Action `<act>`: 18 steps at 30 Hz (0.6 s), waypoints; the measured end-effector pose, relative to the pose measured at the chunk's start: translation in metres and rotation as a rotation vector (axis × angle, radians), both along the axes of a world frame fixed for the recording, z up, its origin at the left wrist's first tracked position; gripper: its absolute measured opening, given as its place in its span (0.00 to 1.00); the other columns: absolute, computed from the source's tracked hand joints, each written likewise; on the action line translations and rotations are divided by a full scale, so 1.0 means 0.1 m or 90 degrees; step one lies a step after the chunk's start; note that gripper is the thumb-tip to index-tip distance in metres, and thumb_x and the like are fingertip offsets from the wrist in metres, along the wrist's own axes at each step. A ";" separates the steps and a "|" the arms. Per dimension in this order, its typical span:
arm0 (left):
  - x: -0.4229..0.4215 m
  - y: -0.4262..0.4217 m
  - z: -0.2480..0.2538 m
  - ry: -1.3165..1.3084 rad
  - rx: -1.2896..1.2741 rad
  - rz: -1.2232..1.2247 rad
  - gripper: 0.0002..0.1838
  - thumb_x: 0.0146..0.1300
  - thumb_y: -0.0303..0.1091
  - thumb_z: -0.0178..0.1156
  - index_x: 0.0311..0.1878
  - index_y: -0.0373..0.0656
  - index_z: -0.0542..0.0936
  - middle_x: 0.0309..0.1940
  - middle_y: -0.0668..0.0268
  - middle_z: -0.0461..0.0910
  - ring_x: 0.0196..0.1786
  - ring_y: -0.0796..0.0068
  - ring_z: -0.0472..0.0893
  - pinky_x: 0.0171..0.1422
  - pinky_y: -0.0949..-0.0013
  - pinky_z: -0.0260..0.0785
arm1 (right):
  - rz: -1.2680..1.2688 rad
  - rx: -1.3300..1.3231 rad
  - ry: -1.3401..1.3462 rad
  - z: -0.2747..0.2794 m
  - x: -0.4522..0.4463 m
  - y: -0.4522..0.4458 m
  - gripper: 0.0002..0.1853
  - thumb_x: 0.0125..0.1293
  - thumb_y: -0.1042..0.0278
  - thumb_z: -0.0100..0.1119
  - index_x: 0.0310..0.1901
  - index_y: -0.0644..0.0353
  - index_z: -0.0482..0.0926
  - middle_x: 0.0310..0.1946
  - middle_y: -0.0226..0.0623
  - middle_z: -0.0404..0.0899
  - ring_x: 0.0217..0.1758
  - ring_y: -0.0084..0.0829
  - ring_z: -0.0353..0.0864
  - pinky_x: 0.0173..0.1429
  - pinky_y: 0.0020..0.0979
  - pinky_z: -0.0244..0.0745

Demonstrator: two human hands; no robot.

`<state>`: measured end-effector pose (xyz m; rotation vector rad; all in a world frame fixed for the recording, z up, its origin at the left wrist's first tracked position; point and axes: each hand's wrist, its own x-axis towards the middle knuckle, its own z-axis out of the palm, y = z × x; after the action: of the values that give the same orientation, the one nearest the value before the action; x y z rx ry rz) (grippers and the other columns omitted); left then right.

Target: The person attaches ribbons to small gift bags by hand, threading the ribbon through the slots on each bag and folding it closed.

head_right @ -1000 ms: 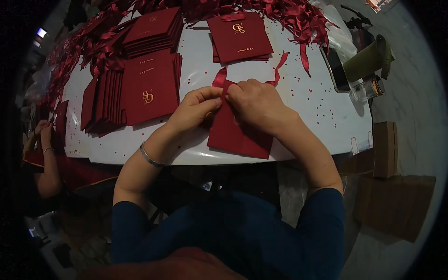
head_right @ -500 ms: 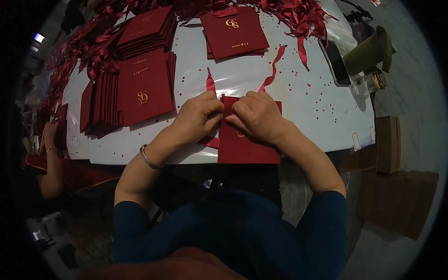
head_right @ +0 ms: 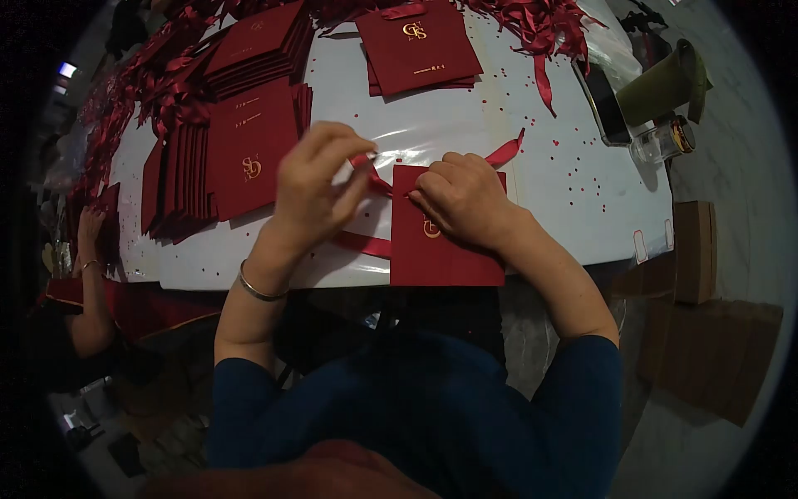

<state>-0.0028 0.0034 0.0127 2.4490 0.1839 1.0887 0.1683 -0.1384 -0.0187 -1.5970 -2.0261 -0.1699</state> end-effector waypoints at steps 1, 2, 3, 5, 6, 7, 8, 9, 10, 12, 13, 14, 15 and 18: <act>0.02 -0.07 -0.04 0.075 -0.019 -0.065 0.10 0.49 0.27 0.67 0.37 0.43 0.79 0.35 0.63 0.75 0.33 0.64 0.79 0.34 0.64 0.72 | 0.000 0.001 0.000 0.00 0.01 0.01 0.11 0.54 0.68 0.67 0.25 0.57 0.72 0.21 0.33 0.74 0.27 0.35 0.75 0.30 0.36 0.66; 0.03 -0.15 -0.08 0.151 -0.038 -0.130 0.10 0.50 0.28 0.67 0.36 0.43 0.78 0.36 0.63 0.75 0.34 0.63 0.79 0.35 0.64 0.73 | 0.005 0.014 -0.011 0.00 0.02 0.01 0.10 0.54 0.69 0.66 0.25 0.58 0.72 0.21 0.33 0.73 0.27 0.34 0.75 0.30 0.36 0.67; 0.05 -0.20 -0.15 0.175 -0.038 -0.139 0.10 0.50 0.31 0.68 0.34 0.43 0.78 0.34 0.63 0.75 0.35 0.62 0.79 0.36 0.62 0.73 | 0.010 0.026 -0.022 -0.01 0.02 0.00 0.10 0.54 0.69 0.65 0.25 0.58 0.72 0.20 0.33 0.73 0.27 0.34 0.75 0.30 0.36 0.68; 0.08 -0.21 -0.23 0.197 -0.029 -0.112 0.10 0.50 0.32 0.68 0.34 0.43 0.79 0.34 0.63 0.75 0.35 0.62 0.79 0.36 0.62 0.73 | 0.020 0.013 -0.039 0.06 0.04 -0.03 0.09 0.53 0.70 0.64 0.25 0.58 0.72 0.20 0.32 0.73 0.27 0.34 0.75 0.30 0.35 0.69; 0.09 -0.20 -0.25 0.218 -0.020 -0.085 0.10 0.50 0.32 0.68 0.34 0.43 0.79 0.33 0.63 0.74 0.34 0.62 0.78 0.36 0.62 0.72 | 0.030 0.001 -0.057 0.11 0.04 -0.06 0.08 0.52 0.71 0.63 0.25 0.58 0.72 0.19 0.32 0.73 0.26 0.34 0.75 0.29 0.35 0.70; 0.10 -0.19 -0.25 0.221 -0.019 -0.086 0.10 0.50 0.32 0.68 0.34 0.43 0.79 0.33 0.63 0.74 0.34 0.62 0.78 0.36 0.62 0.72 | 0.029 0.001 -0.054 0.17 0.04 -0.10 0.08 0.52 0.71 0.63 0.25 0.58 0.72 0.19 0.32 0.73 0.26 0.34 0.75 0.29 0.35 0.70; 0.11 -0.18 -0.26 0.210 -0.020 -0.077 0.09 0.50 0.32 0.68 0.33 0.43 0.79 0.33 0.63 0.74 0.34 0.62 0.78 0.35 0.62 0.72 | 0.031 -0.025 -0.071 0.23 0.04 -0.15 0.07 0.50 0.71 0.63 0.27 0.58 0.73 0.19 0.32 0.72 0.26 0.33 0.75 0.29 0.34 0.70; 0.11 -0.17 -0.27 0.198 -0.021 -0.067 0.09 0.51 0.32 0.68 0.33 0.42 0.78 0.32 0.63 0.74 0.34 0.62 0.78 0.35 0.61 0.72 | 0.033 -0.051 -0.088 0.31 0.04 -0.21 0.07 0.49 0.72 0.63 0.29 0.58 0.74 0.19 0.32 0.72 0.25 0.33 0.75 0.29 0.34 0.70; 0.12 -0.16 -0.28 0.197 -0.021 -0.065 0.09 0.51 0.32 0.68 0.33 0.42 0.78 0.32 0.63 0.74 0.34 0.62 0.78 0.35 0.61 0.72 | 0.035 -0.051 -0.089 0.40 0.04 -0.28 0.07 0.49 0.72 0.63 0.29 0.58 0.74 0.19 0.32 0.72 0.25 0.33 0.75 0.29 0.34 0.70; 0.13 -0.15 -0.30 0.173 0.001 -0.034 0.08 0.49 0.30 0.67 0.31 0.41 0.78 0.32 0.63 0.74 0.33 0.63 0.78 0.34 0.61 0.71 | 0.037 -0.104 -0.103 0.63 0.03 -0.47 0.09 0.49 0.75 0.65 0.32 0.60 0.76 0.19 0.33 0.72 0.22 0.33 0.73 0.27 0.34 0.67; 0.13 -0.14 -0.32 0.171 0.000 -0.033 0.08 0.49 0.30 0.67 0.31 0.41 0.78 0.32 0.63 0.74 0.33 0.63 0.78 0.34 0.61 0.71 | 0.039 -0.105 -0.105 0.72 0.02 -0.57 0.09 0.49 0.75 0.65 0.32 0.60 0.76 0.19 0.33 0.72 0.22 0.33 0.73 0.27 0.34 0.67; 0.14 -0.13 -0.33 0.168 0.014 -0.010 0.08 0.49 0.30 0.67 0.31 0.41 0.78 0.31 0.63 0.74 0.33 0.63 0.78 0.34 0.61 0.71 | 0.037 -0.121 -0.108 0.81 -0.01 -0.68 0.09 0.49 0.76 0.64 0.33 0.60 0.76 0.19 0.33 0.72 0.22 0.33 0.73 0.27 0.34 0.67; 0.15 -0.12 -0.33 0.165 0.029 0.012 0.08 0.48 0.29 0.67 0.31 0.41 0.78 0.31 0.63 0.74 0.33 0.63 0.78 0.34 0.61 0.71 | 0.035 -0.137 -0.110 0.89 -0.04 -0.77 0.10 0.49 0.76 0.64 0.34 0.60 0.76 0.19 0.34 0.72 0.22 0.33 0.73 0.26 0.35 0.66; 0.16 -0.12 -0.33 0.152 0.048 0.036 0.08 0.47 0.28 0.67 0.31 0.41 0.78 0.30 0.63 0.74 0.32 0.63 0.78 0.34 0.61 0.71 | 0.060 -0.145 -0.087 1.04 -0.11 -0.94 0.11 0.48 0.76 0.64 0.36 0.62 0.78 0.20 0.33 0.74 0.25 0.30 0.75 0.27 0.32 0.71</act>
<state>0.0131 -0.0088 -0.0200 2.6532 0.2935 0.8365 0.1568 -0.2329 0.0850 -1.6596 -2.2898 -0.0142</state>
